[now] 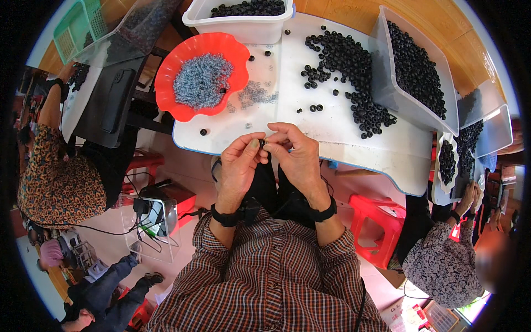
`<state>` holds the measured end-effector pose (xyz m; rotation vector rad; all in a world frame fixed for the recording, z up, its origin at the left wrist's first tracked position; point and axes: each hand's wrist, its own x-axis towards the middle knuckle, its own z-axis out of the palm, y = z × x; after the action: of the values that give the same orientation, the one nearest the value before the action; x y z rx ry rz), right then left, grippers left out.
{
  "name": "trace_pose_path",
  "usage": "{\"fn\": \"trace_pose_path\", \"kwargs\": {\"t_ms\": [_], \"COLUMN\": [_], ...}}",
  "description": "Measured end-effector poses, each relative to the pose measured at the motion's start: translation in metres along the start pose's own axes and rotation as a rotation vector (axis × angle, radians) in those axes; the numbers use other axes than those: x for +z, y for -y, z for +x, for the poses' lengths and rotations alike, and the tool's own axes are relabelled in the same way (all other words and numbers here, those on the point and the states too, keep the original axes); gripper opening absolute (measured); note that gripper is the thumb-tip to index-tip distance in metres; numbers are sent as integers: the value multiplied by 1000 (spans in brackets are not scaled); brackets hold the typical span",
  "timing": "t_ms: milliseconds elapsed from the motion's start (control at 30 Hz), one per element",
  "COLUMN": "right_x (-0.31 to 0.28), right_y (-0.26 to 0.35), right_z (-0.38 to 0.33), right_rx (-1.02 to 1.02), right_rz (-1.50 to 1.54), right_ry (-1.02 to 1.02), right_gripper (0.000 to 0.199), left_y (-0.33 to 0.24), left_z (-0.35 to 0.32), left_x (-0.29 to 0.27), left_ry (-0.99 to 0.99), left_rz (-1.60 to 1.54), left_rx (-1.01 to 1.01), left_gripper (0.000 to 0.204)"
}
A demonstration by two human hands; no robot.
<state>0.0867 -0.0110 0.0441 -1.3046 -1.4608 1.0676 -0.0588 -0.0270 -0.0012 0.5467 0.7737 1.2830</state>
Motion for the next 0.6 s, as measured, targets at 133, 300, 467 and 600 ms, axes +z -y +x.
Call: {"fn": "trace_pose_path", "kwargs": {"t_ms": [133, 300, 467, 600], "right_x": [2, -15, -25, -26], "right_y": [2, 14, -2, -14], "right_z": [-1, -1, -4, -3], "right_rx": [-18, 0, 137, 195], "right_rz": [-42, -101, 111, 263], "right_ry": [17, 169, 269, 282], "right_gripper": [33, 34, 36, 34], "left_y": [-4, -10, -23, -14], "left_z": [-3, 0, -1, 2], "left_x": [-3, -6, -11, -13], "left_ry": [-2, 183, 303, 276], "left_rz": [61, 264, 290, 174], "left_rx": [5, -16, -148, -193], "left_gripper": [21, 19, 18, 20]}}
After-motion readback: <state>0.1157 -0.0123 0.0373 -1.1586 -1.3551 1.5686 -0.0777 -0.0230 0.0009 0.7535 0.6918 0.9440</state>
